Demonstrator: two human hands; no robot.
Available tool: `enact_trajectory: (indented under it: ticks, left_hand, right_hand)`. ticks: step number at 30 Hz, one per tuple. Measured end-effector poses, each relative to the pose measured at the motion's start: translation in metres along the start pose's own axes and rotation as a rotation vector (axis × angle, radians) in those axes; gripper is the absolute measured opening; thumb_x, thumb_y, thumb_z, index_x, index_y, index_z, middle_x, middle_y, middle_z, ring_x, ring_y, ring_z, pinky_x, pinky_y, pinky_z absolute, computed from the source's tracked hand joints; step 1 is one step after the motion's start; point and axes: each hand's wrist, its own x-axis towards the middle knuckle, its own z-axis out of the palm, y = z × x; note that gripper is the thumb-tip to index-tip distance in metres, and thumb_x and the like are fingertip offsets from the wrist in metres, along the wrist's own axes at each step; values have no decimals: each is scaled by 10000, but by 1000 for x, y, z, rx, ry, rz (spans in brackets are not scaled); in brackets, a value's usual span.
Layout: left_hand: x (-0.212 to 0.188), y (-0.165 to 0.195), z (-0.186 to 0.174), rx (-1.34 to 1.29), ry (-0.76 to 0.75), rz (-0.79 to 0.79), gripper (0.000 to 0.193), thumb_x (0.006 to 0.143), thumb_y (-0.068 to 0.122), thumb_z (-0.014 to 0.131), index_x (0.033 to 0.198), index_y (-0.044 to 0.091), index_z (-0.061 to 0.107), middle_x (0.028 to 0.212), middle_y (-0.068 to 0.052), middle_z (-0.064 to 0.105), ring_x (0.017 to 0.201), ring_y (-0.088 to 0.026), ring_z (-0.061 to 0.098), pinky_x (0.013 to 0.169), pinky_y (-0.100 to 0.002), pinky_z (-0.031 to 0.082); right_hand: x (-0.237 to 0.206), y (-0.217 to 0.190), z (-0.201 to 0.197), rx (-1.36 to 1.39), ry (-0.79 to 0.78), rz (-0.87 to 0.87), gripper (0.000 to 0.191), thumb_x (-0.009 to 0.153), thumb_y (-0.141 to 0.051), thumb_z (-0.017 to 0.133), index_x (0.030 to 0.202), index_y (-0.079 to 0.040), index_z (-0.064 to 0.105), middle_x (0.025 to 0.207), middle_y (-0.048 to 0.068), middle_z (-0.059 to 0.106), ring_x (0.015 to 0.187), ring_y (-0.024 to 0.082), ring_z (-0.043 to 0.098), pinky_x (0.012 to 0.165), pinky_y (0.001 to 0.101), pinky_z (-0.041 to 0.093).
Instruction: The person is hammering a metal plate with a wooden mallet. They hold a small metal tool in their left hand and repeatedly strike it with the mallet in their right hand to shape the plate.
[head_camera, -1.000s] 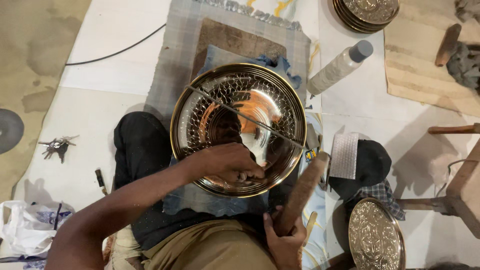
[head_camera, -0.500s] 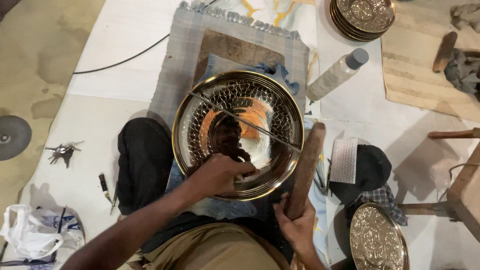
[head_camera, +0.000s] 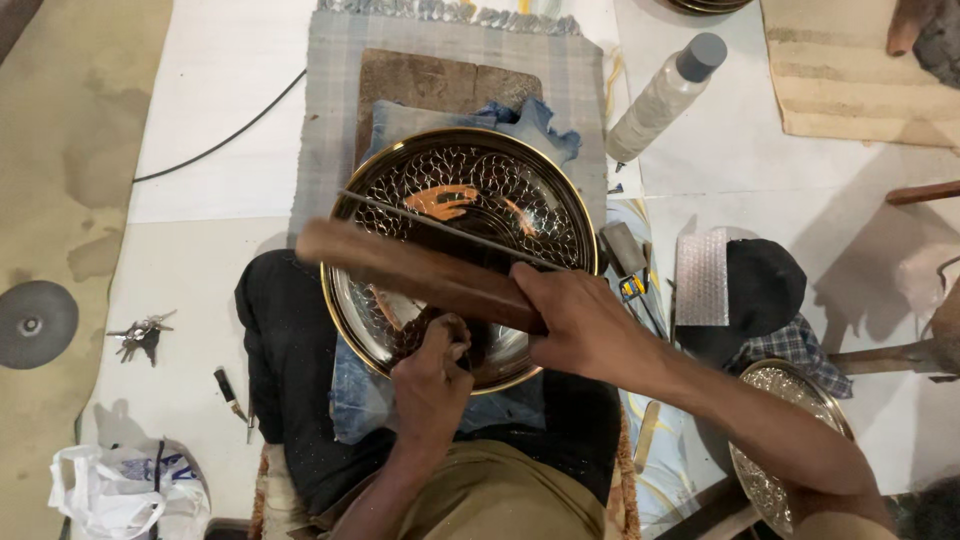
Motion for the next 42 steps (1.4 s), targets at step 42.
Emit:
enact_trajectory:
  ticks: [42]
  left_hand:
    - [124, 11, 8, 109, -1107, 875, 263, 857, 250, 715, 1104, 165, 740, 761, -126, 715, 686, -351, 679, 608, -471, 535]
  right_hand:
    - [-109, 43, 196, 526, 944, 484, 458, 773, -85, 776, 1186, -6, 595, 886, 135, 738, 793, 265, 740, 696, 362, 572]
